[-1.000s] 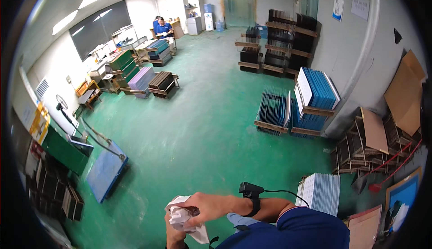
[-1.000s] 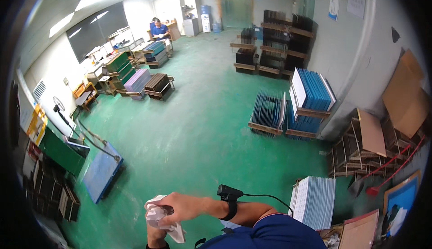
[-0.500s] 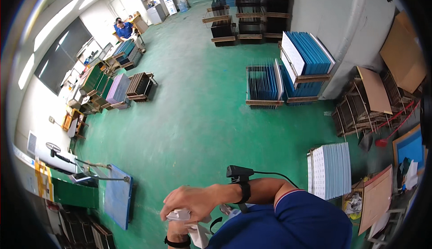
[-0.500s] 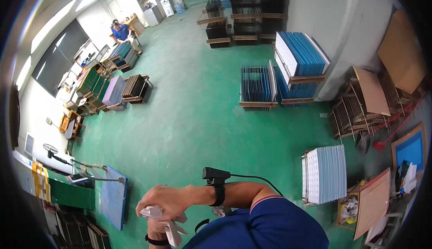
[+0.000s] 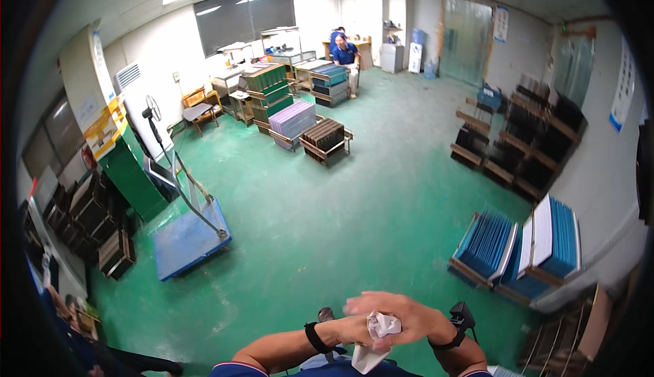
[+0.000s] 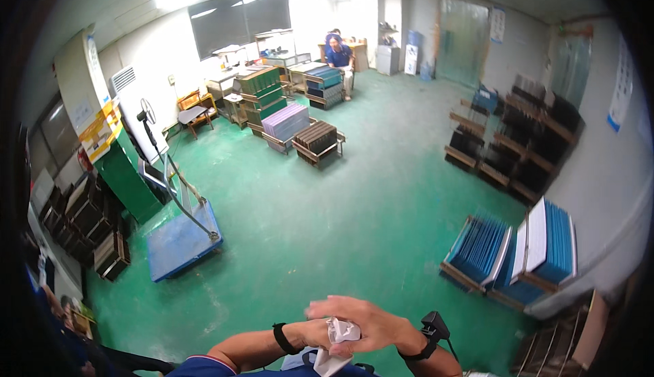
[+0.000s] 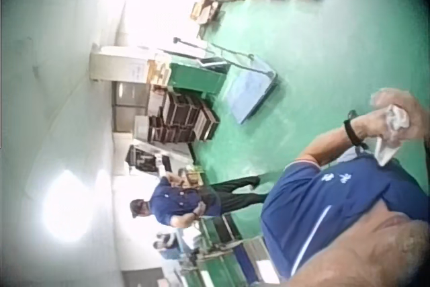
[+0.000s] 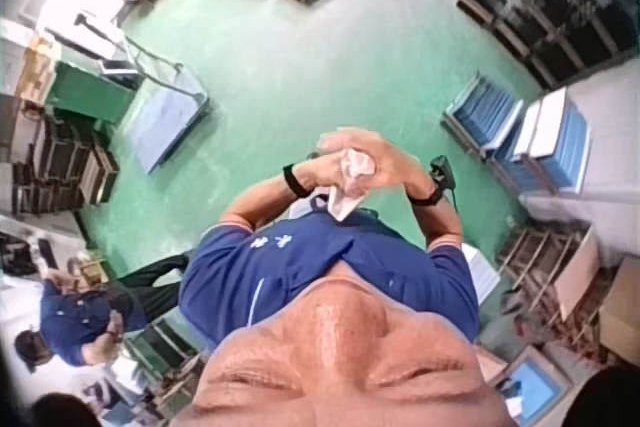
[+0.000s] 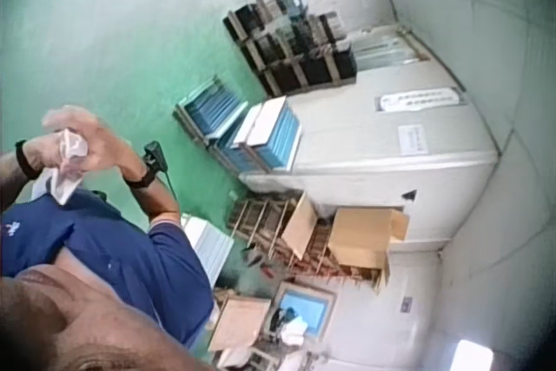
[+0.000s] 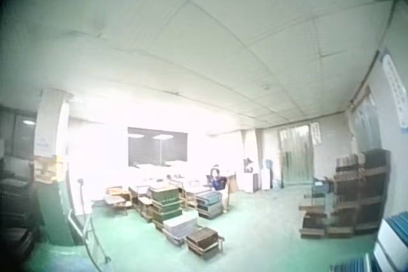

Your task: The recorder cleans hands, walks through a factory floor, inspects green circuit board panels, and reviews paperwork.

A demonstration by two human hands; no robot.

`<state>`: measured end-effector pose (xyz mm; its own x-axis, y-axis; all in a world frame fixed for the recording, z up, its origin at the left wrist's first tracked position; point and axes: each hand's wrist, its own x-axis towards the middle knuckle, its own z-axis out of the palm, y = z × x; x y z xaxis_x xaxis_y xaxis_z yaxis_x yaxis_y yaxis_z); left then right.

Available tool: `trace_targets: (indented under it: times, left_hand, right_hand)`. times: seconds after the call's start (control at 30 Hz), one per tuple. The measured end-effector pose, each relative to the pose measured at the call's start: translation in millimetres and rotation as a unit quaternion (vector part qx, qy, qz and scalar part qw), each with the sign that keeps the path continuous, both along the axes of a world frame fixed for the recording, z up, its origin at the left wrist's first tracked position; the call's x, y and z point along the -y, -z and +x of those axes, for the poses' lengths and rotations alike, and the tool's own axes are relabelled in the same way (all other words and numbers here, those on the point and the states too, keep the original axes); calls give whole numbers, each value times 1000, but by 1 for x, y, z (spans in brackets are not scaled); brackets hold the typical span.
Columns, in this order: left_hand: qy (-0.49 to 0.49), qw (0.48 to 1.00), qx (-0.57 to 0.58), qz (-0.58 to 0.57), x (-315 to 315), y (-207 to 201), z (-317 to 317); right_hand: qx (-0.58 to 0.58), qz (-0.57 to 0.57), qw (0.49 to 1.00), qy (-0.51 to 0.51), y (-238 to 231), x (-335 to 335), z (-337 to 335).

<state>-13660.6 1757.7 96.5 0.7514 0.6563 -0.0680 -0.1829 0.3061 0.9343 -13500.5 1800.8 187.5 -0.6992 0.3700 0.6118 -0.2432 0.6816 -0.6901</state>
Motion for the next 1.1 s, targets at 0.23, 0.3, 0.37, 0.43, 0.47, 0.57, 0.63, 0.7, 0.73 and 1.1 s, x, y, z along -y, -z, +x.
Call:
trace_targets:
  times: [0.23, 0.3, 0.37, 0.43, 0.47, 0.57, 0.63, 0.7, 0.73, 1.1]
  left_hand:
    - [-111, 964, -91, 226, -106, -7, -64]
    - [-134, 956, -136, 220, -137, 1, -97]
    - [-175, 941, -177, 229, -165, 10, -129]
    - [-200, 930, -209, 226, -183, 13, -154]
    - [-222, 918, -243, 220, -190, 12, -167]
    - [-239, 895, -280, 253, -219, 8, -184]
    - [-259, 903, -265, 217, -229, -15, -198]
    - [-264, 926, -206, 176, -246, -27, -212]
    - [-267, 926, -209, 168, -253, -22, -218]
    - [-212, 965, 98, -118, -389, 8, -256]
  right_hand:
    - [36, -95, 990, 96, 36, -89, -71]
    - [36, -123, 987, 98, 40, -119, -110]
    - [20, -149, 981, 122, 49, -148, -148]
    - [7, -185, 975, 122, 56, -169, -177]
    - [-7, -222, 967, 123, 57, -180, -191]
    - [-38, -268, 955, 117, 64, -214, -216]
    - [-25, -272, 956, 102, 61, -236, -225]
    - [-19, -262, 960, 94, 55, -262, -237]
    - [-16, -269, 959, 89, 57, -272, -244]
    - [-74, -125, 968, -207, 50, -453, -292]
